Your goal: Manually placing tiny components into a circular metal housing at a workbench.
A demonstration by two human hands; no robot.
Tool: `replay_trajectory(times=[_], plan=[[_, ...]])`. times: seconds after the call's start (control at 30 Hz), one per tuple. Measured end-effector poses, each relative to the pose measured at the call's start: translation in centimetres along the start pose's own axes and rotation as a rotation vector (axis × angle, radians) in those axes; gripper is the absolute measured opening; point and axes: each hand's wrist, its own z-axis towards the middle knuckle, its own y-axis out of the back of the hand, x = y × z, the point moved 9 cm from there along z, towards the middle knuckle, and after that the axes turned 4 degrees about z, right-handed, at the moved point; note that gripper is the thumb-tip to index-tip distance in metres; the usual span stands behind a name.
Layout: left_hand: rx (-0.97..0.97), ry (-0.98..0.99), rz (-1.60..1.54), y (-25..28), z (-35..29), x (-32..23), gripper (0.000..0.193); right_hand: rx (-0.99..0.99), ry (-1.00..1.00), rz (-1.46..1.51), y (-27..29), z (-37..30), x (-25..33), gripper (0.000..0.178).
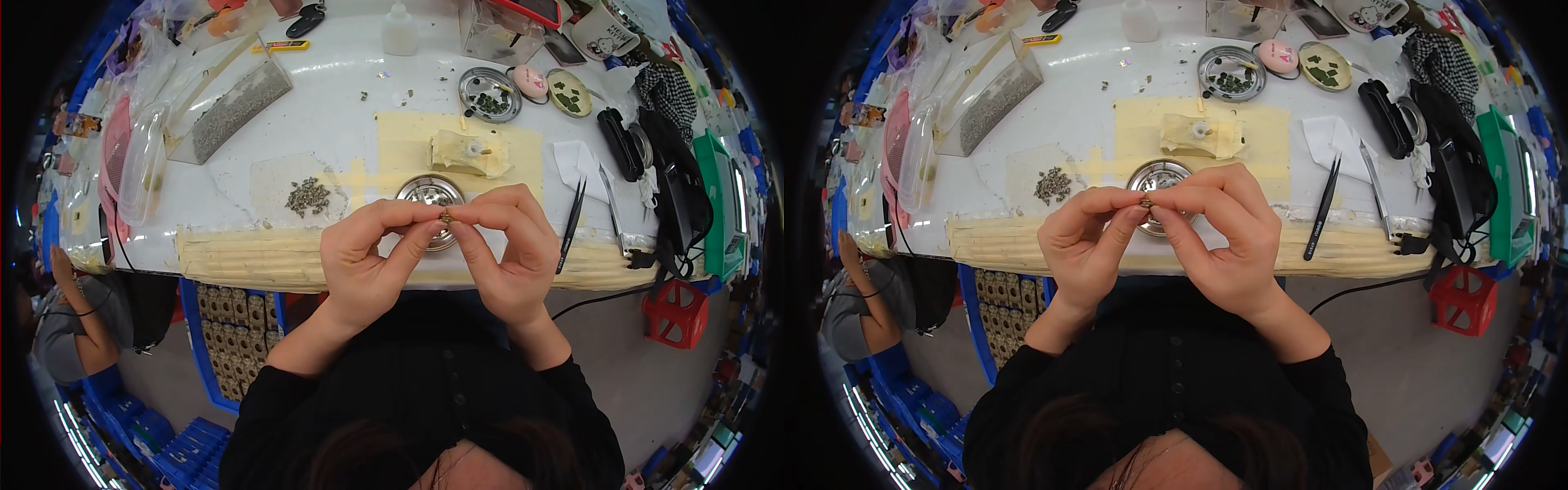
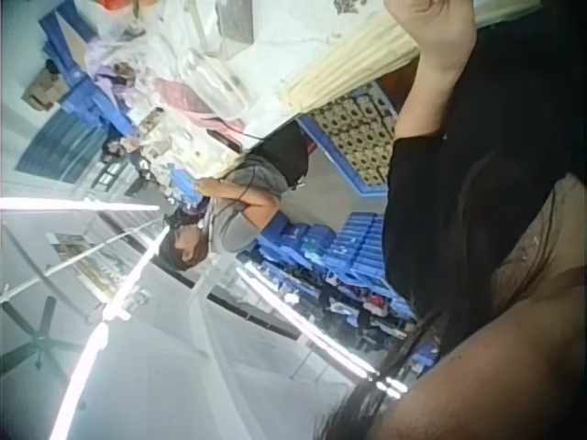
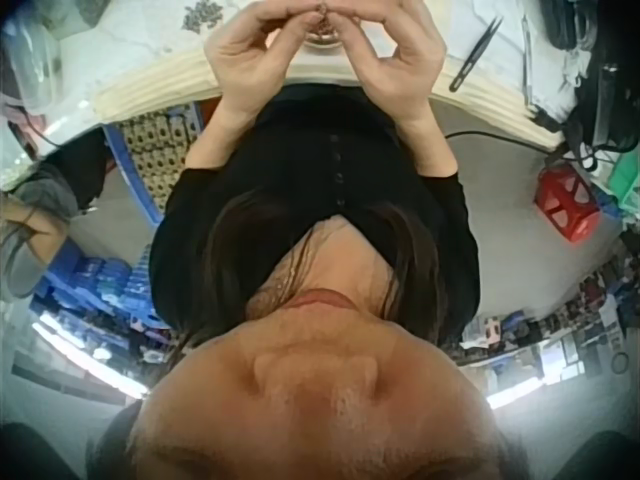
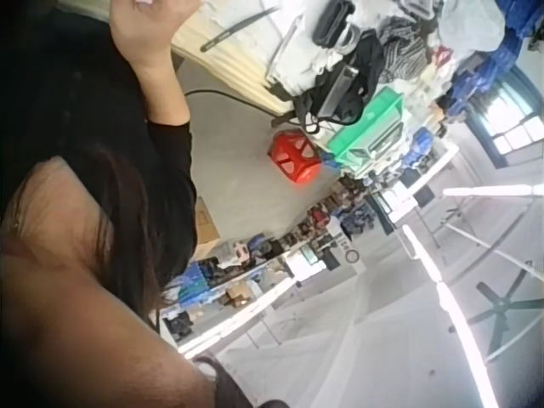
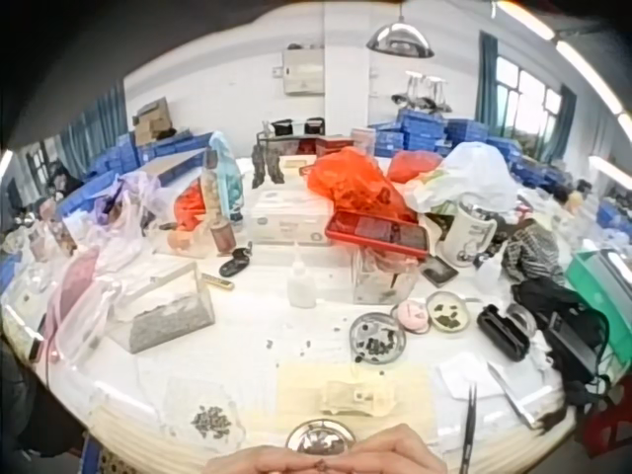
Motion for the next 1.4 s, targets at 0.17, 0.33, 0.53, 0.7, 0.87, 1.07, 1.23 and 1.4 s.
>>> replay_trajectory(times=[0.17, 0.33, 0.53, 0.7, 0.87, 1.07, 1.23, 1.4], plan=[[-0.056, 0.0, -0.027, 0.2, 0.0, -0.1, 0.011, -0.035, 0.052, -0.092, 0.0, -0.4, 0.7, 0.025], [-0.071, -0.134, 0.042, 0.3, 0.3, -1.2, 0.011, 0.001, 0.044, -0.065, -0.4, -1.0, 0.4, 0.033], [-0.087, -0.257, 0.164, 0.2, 0.5, -2.2, 0.012, -0.039, 0.085, -0.129, -0.1, -1.3, 0.9, 0.034], [-0.096, -0.252, 0.156, 0.3, 0.5, -2.2, 0.012, -0.012, 0.069, -0.109, -0.4, -1.4, 0.4, 0.034], [-0.068, -0.29, 0.21, -0.1, 0.5, -2.6, 0.015, 0.012, -0.13, 0.162, -0.4, -1.3, -1.2, 0.018], [0.017, -0.29, 0.239, -0.5, 0.4, -2.6, 0.019, 0.063, -0.465, 0.578, -1.5, -2.2, -3.9, 0.007], [0.072, -0.255, 0.182, -0.6, 0.5, -2.2, 0.02, 0.084, -0.464, 0.587, -1.6, -2.4, -3.9, 0.004], [0.055, -0.333, 0.271, -0.5, 0.4, -2.7, 0.02, 0.063, -0.315, 0.365, -1.0, -1.9, -3.1, 0.004]])
